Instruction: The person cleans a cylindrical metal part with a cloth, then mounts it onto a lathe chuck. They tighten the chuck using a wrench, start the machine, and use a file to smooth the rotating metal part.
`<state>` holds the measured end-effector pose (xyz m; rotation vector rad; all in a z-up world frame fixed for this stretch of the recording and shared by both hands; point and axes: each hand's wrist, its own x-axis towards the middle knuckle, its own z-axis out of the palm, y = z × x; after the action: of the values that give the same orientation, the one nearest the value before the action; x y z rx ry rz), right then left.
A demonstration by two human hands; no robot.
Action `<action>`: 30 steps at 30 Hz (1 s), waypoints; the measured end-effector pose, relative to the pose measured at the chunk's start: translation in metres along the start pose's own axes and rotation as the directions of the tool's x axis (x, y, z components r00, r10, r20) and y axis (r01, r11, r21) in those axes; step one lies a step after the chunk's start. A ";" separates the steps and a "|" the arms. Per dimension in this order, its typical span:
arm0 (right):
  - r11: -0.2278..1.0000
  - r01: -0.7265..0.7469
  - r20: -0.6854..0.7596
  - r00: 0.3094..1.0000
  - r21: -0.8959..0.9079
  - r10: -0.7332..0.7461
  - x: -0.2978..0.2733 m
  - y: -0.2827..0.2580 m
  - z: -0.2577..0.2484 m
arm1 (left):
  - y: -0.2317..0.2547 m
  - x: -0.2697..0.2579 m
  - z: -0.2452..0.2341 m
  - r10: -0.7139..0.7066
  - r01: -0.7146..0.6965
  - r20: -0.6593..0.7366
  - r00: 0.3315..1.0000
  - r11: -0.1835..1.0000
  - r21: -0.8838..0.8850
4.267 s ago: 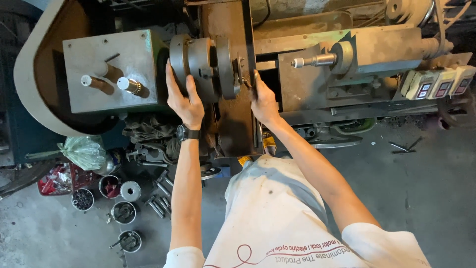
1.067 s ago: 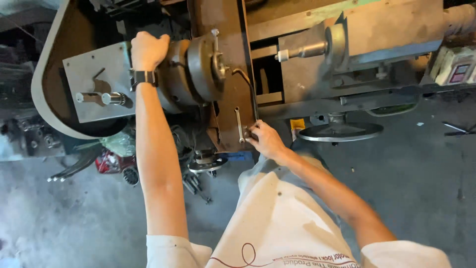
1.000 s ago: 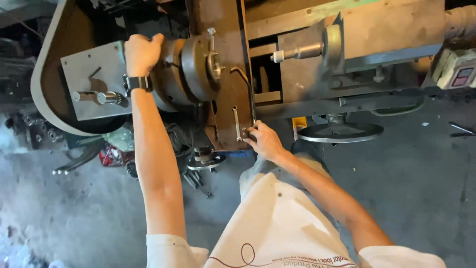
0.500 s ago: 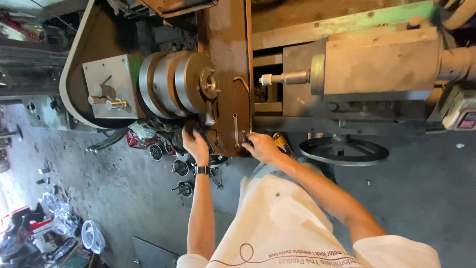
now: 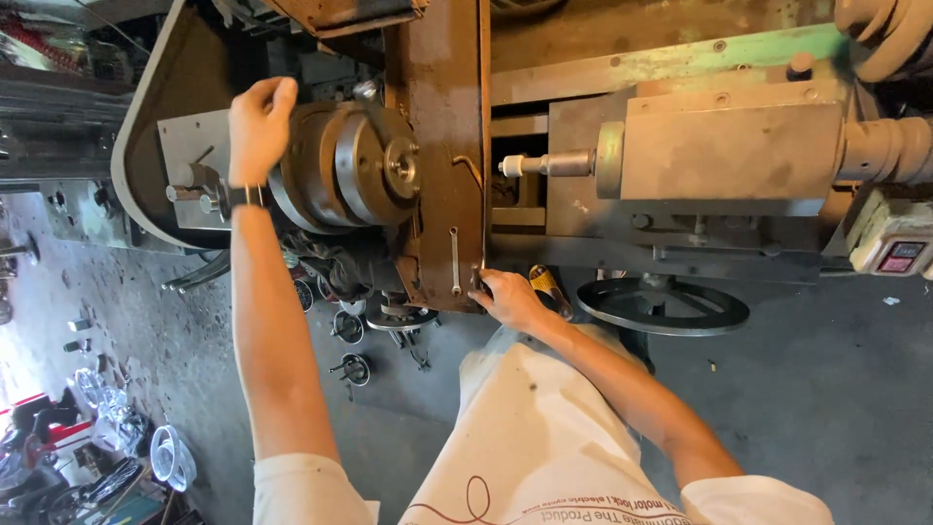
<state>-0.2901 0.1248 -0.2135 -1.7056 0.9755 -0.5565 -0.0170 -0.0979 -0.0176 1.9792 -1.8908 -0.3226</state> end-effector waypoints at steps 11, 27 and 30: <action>0.999 -0.005 -0.078 0.997 0.049 0.009 -0.009 0.000 0.006 | 0.023 -0.095 0.022 -0.126 0.110 -0.499 0.857 0.992 -0.062; 0.994 0.081 -0.138 0.988 0.073 -0.070 -0.004 0.004 0.011 | 0.006 -0.165 0.051 -0.206 0.196 -0.746 0.633 0.975 -0.103; 0.992 0.074 -0.168 0.984 0.104 -0.056 -0.004 0.002 0.013 | 0.026 -0.111 0.016 0.024 -0.013 -0.748 0.663 1.000 0.020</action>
<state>-0.2831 0.1350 -0.2199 -1.6172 0.9894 -0.7907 -0.0546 0.0102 -0.0319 1.6942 -1.3448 0.4717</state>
